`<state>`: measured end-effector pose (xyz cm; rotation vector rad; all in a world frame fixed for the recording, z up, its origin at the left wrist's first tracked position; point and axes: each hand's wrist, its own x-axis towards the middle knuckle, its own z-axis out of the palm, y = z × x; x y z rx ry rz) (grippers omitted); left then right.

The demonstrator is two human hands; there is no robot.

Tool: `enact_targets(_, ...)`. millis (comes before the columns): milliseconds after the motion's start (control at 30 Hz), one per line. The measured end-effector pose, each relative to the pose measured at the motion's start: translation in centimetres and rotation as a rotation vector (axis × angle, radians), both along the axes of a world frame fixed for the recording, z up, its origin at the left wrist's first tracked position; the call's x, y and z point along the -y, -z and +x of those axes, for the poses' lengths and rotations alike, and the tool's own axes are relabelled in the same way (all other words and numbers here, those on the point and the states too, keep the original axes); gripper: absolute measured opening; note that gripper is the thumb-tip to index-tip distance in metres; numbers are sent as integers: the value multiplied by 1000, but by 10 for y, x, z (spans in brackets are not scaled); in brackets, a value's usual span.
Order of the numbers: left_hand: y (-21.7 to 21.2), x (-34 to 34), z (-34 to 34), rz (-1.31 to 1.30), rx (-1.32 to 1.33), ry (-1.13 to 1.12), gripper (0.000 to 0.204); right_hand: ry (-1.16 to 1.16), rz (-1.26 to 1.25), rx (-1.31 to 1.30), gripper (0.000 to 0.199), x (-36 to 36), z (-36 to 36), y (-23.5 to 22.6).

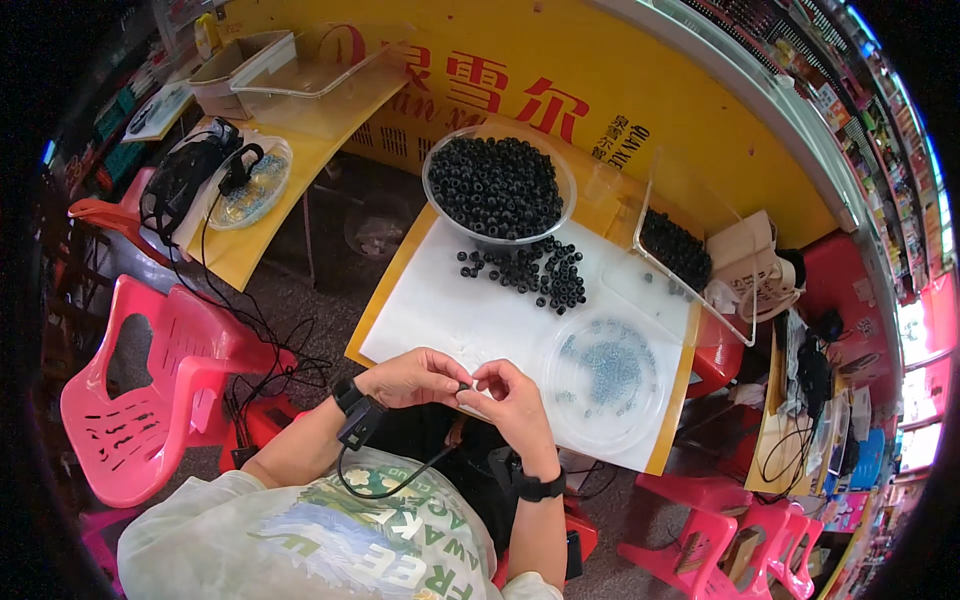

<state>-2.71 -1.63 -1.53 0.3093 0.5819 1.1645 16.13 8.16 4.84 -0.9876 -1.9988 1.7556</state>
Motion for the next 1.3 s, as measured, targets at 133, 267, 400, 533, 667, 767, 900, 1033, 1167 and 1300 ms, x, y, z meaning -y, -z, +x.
enact_targets(133,11,-2,-6,-48,177,-163,21,-5,265,59,35,-42,-25,18)
enact_targets(267,15,-1,-12,-96,277,-314,20,34,1014,401,60,-71,-55,37)
enact_targets(400,22,2,-13,-33,316,-281,22,-63,1123,611,73,-67,-61,49)
enact_targets(533,29,5,-13,-1,337,-263,22,-129,1092,632,70,-37,-52,47)
enact_targets(667,26,3,-12,-9,329,-244,21,-138,966,513,48,-47,-41,48)
enact_targets(767,27,2,-12,9,324,-246,22,32,1021,474,27,-75,-48,37)
enact_targets(900,28,4,-12,21,319,-252,22,255,1159,445,14,-107,-66,36)
enact_targets(1033,29,5,-10,28,309,-252,21,226,1118,527,16,-125,-74,49)
enact_targets(1167,25,5,-8,-7,286,-272,21,265,1078,382,16,-124,-71,51)
enact_targets(1300,17,0,-9,-133,270,-324,24,364,453,97,12,-86,-61,20)
